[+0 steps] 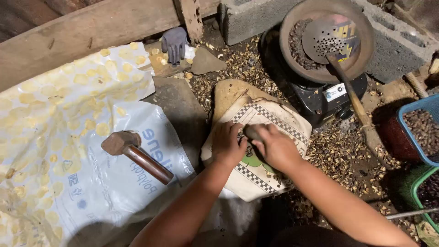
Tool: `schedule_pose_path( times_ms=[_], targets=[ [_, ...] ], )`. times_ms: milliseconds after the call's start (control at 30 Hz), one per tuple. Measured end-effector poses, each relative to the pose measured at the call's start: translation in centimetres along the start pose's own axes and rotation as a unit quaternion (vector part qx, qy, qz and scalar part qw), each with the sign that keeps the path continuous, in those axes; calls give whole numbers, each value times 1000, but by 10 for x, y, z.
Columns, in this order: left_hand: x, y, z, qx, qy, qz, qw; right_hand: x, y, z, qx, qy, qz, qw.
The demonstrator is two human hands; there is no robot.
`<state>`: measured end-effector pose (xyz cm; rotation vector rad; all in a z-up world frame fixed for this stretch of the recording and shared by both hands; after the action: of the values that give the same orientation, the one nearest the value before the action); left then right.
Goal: The person uses a hammer to crush corn kernels on a white plastic sheet. They then use a stone pestle to grind the crushed corn on a patterned board. The person also stirs dark beans in a pan over a portable gas stove.
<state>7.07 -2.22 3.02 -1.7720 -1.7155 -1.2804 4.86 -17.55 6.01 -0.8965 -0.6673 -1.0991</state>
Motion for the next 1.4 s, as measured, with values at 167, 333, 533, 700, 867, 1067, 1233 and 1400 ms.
schedule_pose_path(
  times_ms=[167,333,533,700,867,1067,1233,1400],
  targets=[
    [9,1,-2,-27,-23,-32,999,8,6,-4,-10,-11,-3,1000],
    [7,2,5,-6,-26,-38,999,11,10,-13,-53,28,20,998],
    [-38,-4,15,22,-49,19,998,3,-8,-21,-93,-76,132,984],
    [-13,-5,0,-2,-29,0,1000,9,-6,-7,-63,-25,34,997],
    [11,-7,-1,-1,12,-16,1000,12,-2,10,9,-59,41,997],
    [18,-3,0,10,-29,7,1000,-17,11,-33,-76,22,67,995],
    [-36,-9,33,29,-31,28,999,-4,1,1,-24,-102,66,992],
    [-42,-6,25,64,0,56,996,-2,-14,-4,-37,-95,92,991]
  ],
)
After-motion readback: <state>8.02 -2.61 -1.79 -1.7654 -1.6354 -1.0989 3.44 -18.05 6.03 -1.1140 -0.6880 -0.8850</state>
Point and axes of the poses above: each hand's wrist, its own y-axis towards the middle knuckle, its own x-axis out of the back of the hand, z = x × y, the point moved 8 cm from there along y, towards the middle knuckle, and after that the axes turned 6 degrees about x, right-handed, at the moved point
